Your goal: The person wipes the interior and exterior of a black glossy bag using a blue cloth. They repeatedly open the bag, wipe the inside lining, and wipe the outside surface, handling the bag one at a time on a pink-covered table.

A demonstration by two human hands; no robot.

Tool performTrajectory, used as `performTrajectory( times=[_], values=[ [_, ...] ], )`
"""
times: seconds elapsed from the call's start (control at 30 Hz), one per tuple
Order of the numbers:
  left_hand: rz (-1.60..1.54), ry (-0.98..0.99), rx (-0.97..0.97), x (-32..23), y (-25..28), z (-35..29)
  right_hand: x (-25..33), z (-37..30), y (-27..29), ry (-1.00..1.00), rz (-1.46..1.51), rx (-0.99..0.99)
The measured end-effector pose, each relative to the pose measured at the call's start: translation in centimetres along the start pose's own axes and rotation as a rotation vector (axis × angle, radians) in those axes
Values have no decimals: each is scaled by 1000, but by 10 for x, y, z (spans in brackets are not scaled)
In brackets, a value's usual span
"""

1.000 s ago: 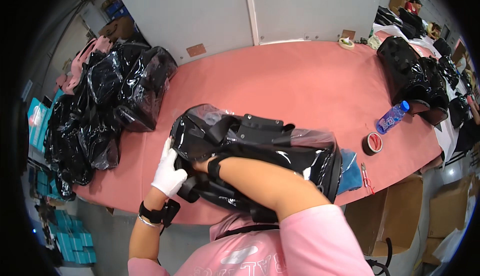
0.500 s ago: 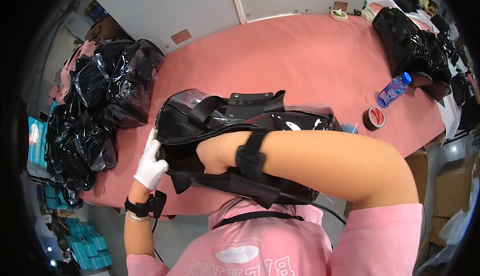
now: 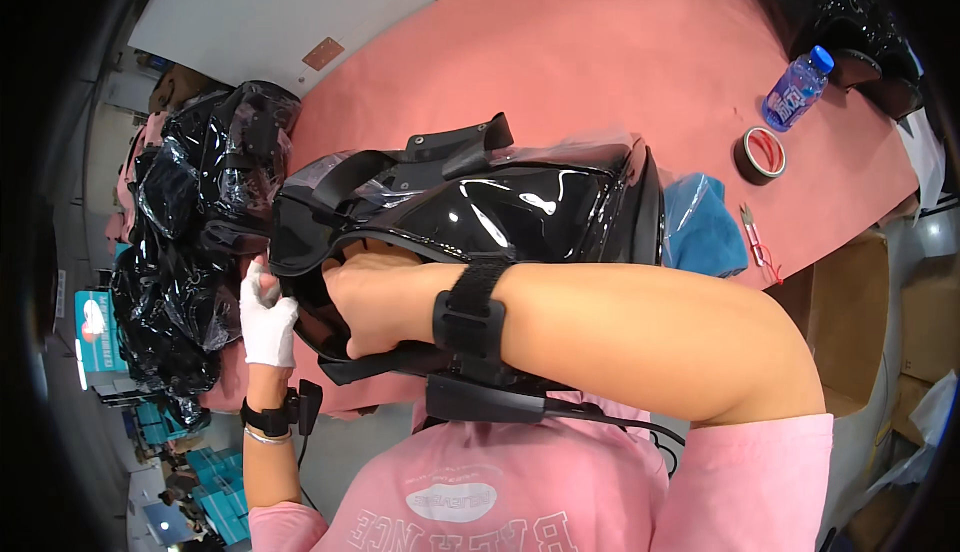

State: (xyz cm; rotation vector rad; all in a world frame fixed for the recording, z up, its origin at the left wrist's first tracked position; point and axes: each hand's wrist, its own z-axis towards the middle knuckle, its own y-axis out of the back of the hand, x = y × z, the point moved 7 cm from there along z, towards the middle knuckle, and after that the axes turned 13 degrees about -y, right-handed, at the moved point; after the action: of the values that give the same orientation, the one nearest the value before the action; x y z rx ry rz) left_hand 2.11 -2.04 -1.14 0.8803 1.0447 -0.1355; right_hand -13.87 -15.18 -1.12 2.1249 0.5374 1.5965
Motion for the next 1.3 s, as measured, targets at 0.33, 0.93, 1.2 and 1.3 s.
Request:
performTrajectory(
  times=[0.33, 0.93, 1.2, 1.3],
  values=[
    [-193, 295, 265, 6, -6, 17, 4, -6, 9, -47, -22, -42],
    [-321, 303, 300, 3, -4, 11, -2, -3, 10, -161, -41, 55],
    [-268, 246, 297, -5, -9, 14, -8, -3, 10, -135, 8, -4],
    [-183, 182, 303, -1, -5, 15, -7, -6, 12, -131, 2, -80]
  ],
)
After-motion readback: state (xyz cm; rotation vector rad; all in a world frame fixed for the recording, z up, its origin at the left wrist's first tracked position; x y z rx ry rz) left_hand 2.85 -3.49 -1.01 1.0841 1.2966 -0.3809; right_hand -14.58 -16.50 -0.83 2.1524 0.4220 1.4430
